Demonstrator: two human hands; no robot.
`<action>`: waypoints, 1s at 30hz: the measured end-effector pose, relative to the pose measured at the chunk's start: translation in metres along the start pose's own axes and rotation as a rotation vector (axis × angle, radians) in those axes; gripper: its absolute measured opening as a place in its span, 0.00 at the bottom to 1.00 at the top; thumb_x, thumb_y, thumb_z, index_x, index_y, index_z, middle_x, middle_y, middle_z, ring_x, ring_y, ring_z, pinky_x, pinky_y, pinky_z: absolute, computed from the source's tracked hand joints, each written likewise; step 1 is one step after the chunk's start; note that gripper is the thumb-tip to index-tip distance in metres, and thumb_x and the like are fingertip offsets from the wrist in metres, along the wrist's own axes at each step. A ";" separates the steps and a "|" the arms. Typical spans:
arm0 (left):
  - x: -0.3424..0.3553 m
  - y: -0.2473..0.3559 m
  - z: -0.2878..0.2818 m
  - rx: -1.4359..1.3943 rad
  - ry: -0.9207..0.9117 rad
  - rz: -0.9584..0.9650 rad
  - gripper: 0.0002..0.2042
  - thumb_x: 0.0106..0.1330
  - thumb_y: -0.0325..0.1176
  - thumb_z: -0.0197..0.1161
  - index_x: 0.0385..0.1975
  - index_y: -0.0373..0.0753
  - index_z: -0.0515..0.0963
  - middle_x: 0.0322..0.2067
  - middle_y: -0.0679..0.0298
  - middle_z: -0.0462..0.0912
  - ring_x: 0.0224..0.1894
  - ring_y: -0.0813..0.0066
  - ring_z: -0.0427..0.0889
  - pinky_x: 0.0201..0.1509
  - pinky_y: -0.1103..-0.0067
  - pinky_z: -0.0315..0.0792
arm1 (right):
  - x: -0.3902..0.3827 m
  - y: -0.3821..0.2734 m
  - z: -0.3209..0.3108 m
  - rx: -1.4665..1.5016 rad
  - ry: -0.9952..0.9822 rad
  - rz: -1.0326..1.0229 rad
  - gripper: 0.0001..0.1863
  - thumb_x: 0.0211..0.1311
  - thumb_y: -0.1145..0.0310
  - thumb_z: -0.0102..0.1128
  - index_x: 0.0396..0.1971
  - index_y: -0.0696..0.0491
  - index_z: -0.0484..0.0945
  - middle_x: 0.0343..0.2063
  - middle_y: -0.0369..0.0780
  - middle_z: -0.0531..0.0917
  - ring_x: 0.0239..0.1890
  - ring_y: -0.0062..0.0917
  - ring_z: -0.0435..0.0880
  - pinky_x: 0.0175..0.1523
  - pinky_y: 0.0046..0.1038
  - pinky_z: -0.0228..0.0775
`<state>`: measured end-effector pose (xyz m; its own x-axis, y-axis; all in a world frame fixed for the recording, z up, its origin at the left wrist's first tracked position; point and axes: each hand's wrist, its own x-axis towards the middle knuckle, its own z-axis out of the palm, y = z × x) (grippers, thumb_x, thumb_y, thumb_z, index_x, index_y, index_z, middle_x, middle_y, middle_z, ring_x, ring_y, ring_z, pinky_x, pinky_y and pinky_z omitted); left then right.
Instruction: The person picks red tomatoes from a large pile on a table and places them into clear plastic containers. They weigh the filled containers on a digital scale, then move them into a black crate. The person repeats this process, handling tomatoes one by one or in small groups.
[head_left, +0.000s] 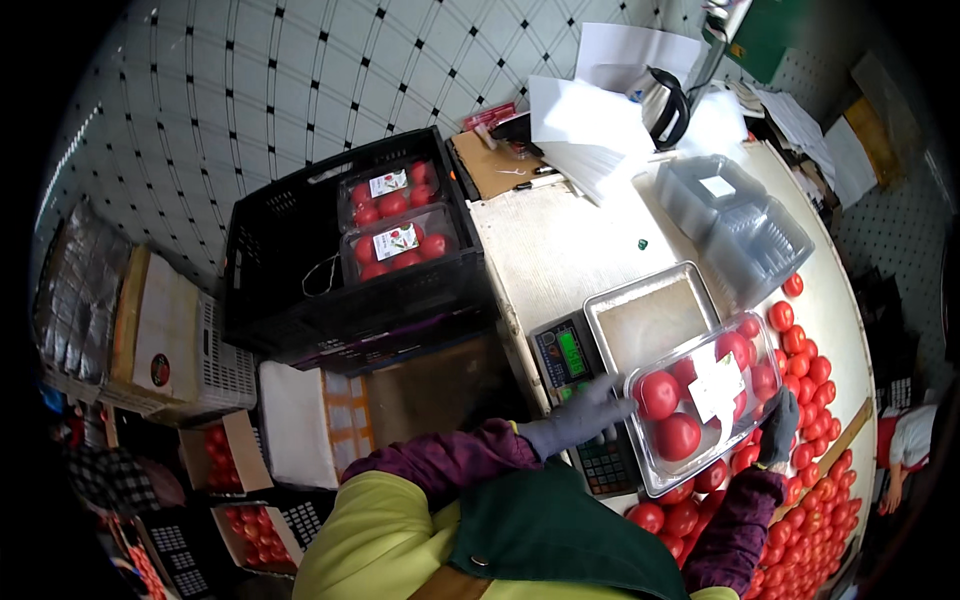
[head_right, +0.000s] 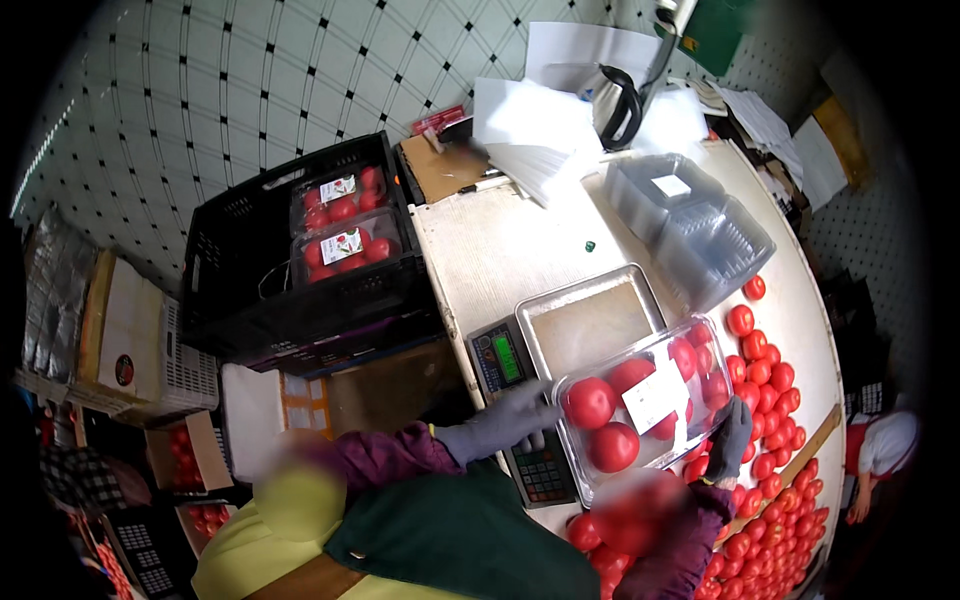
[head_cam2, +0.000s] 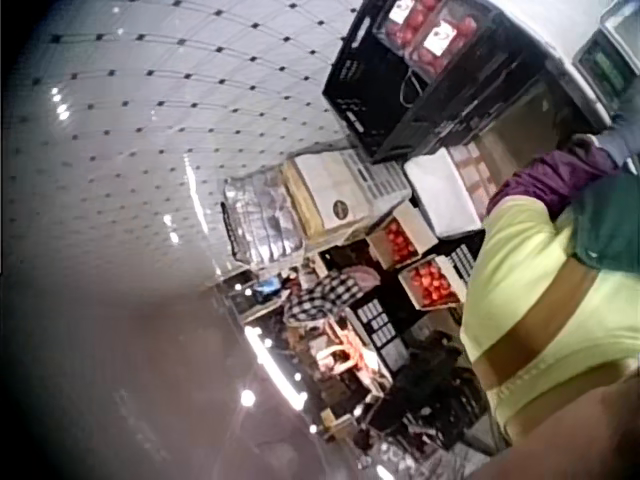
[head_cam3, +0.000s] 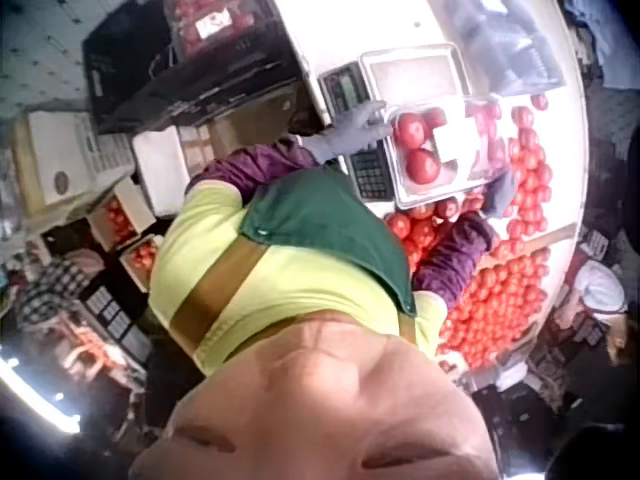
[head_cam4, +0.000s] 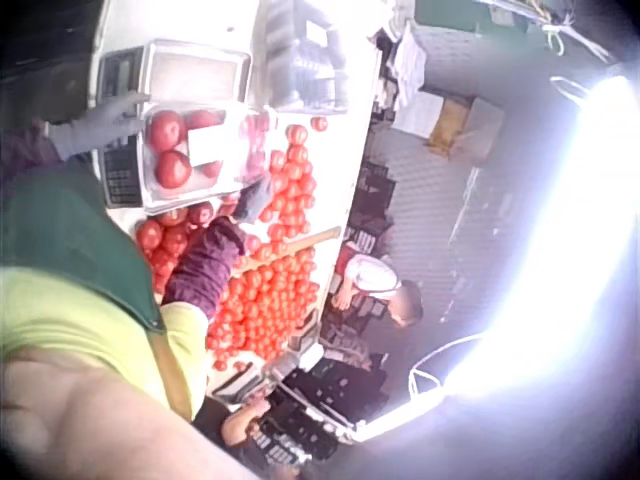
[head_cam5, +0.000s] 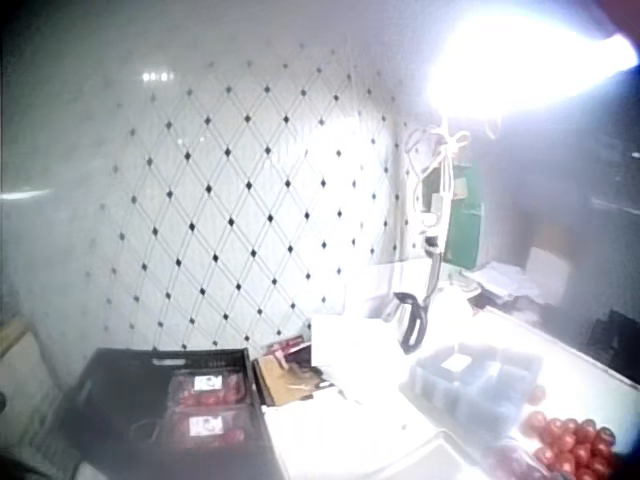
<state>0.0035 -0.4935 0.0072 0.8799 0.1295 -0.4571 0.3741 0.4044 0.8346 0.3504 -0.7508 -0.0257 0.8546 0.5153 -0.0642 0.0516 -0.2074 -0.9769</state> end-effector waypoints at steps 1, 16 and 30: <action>-0.005 -0.001 0.006 -0.055 -0.011 0.026 0.40 0.63 0.48 0.61 0.69 0.44 0.45 0.56 0.53 0.66 0.43 0.66 0.78 0.40 0.75 0.77 | -0.003 -0.009 0.002 -0.021 -0.040 0.009 0.13 0.71 0.62 0.46 0.32 0.55 0.73 0.25 0.31 0.72 0.27 0.15 0.67 0.32 0.19 0.59; -0.069 0.111 -0.171 -0.888 0.054 0.750 0.41 0.62 0.33 0.60 0.69 0.47 0.39 0.59 0.55 0.67 0.58 0.62 0.72 0.53 0.64 0.74 | -0.044 -0.199 0.268 0.556 -0.197 -0.462 0.28 0.62 0.71 0.43 0.61 0.69 0.57 0.65 0.51 0.59 0.65 0.36 0.61 0.66 0.39 0.58; -0.224 -0.003 -0.450 -1.107 1.145 1.350 0.31 0.58 0.47 0.59 0.60 0.40 0.65 0.57 0.56 0.72 0.61 0.55 0.68 0.63 0.53 0.61 | -0.048 -0.221 0.574 -0.077 -1.206 -0.554 0.10 0.59 0.77 0.56 0.40 0.59 0.77 0.46 0.46 0.80 0.53 0.32 0.78 0.53 0.28 0.70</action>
<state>-0.3262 -0.1167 -0.0318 -0.3068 0.9376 -0.1637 -0.8737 -0.2092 0.4393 0.0017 -0.2526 0.0761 -0.2772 0.9478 0.1575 0.3054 0.2423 -0.9209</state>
